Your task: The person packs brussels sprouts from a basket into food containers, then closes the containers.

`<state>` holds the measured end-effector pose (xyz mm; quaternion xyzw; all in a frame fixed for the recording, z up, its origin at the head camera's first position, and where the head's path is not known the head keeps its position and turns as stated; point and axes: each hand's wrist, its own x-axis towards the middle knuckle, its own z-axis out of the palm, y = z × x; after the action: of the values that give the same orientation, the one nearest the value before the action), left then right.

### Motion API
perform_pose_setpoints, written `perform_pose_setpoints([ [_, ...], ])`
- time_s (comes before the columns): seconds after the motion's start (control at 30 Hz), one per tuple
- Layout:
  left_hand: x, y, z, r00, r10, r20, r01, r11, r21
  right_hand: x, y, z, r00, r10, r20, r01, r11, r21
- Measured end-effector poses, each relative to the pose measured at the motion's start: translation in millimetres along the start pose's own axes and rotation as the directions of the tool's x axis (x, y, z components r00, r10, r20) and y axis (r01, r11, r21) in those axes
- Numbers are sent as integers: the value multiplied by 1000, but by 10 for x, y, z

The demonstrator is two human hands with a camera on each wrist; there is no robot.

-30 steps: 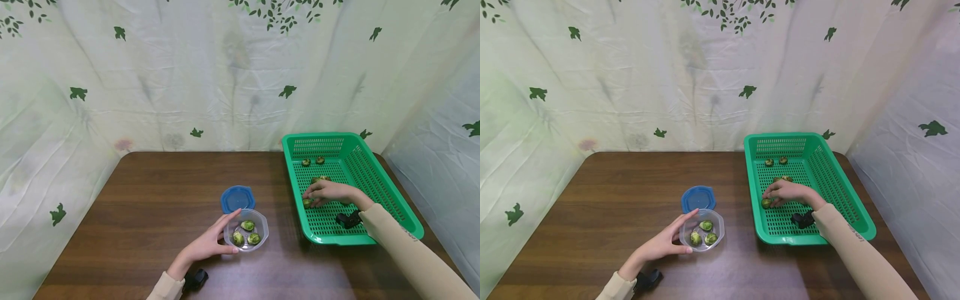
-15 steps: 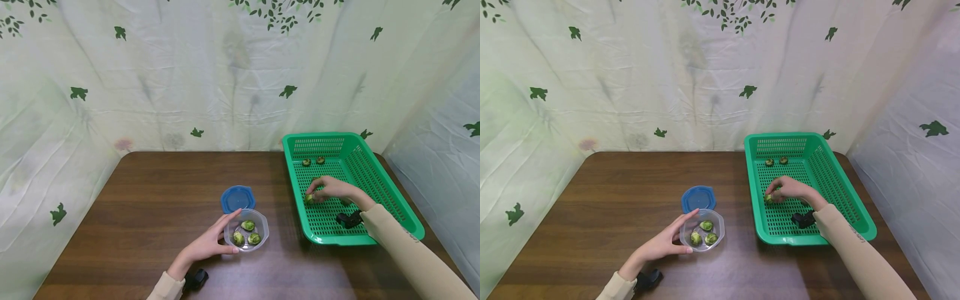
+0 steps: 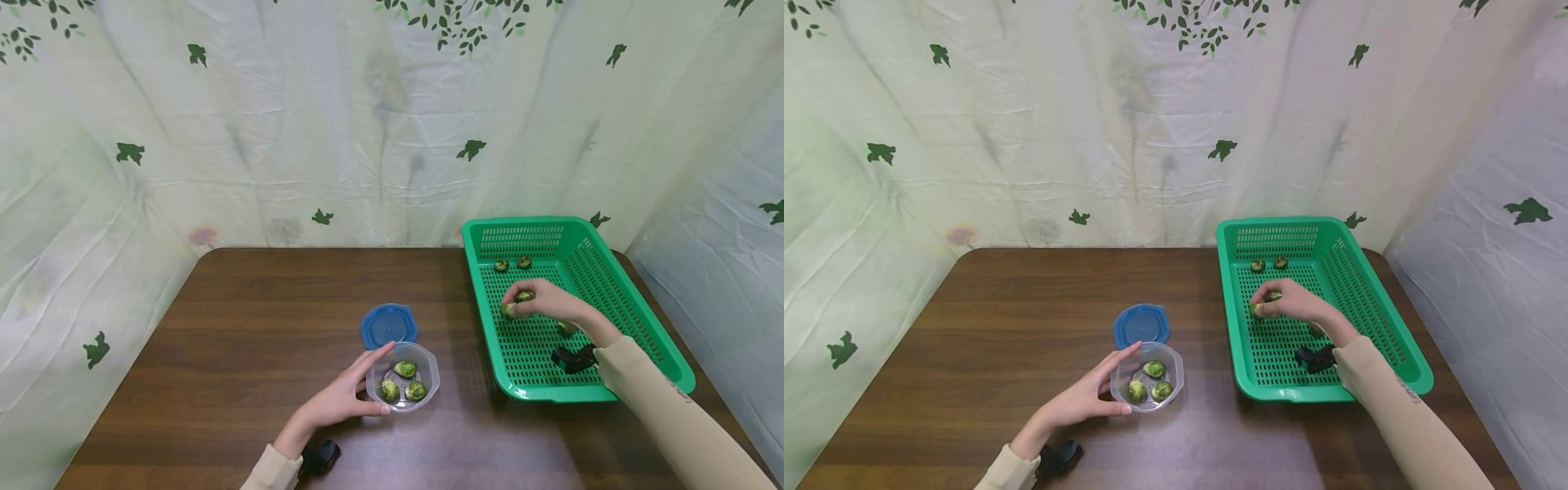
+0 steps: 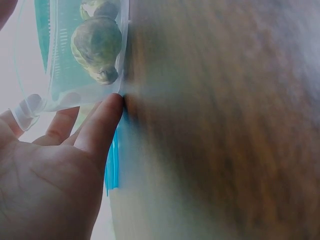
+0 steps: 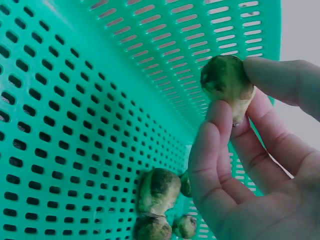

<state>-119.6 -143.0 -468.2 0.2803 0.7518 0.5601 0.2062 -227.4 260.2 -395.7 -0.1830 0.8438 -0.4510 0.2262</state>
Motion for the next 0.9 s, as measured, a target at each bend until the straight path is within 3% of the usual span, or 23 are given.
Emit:
perform_pose_setpoints([
  [0.4,3,-29,2,1000,-10,-4,10,1000,25,-84,-136,-15,997,-64,-35,67,993,93],
  [0.9,-1,-16,7,1000,5,-7,-5,1000,12,-185,-496,122,987,-148,-56,155,978,140],
])
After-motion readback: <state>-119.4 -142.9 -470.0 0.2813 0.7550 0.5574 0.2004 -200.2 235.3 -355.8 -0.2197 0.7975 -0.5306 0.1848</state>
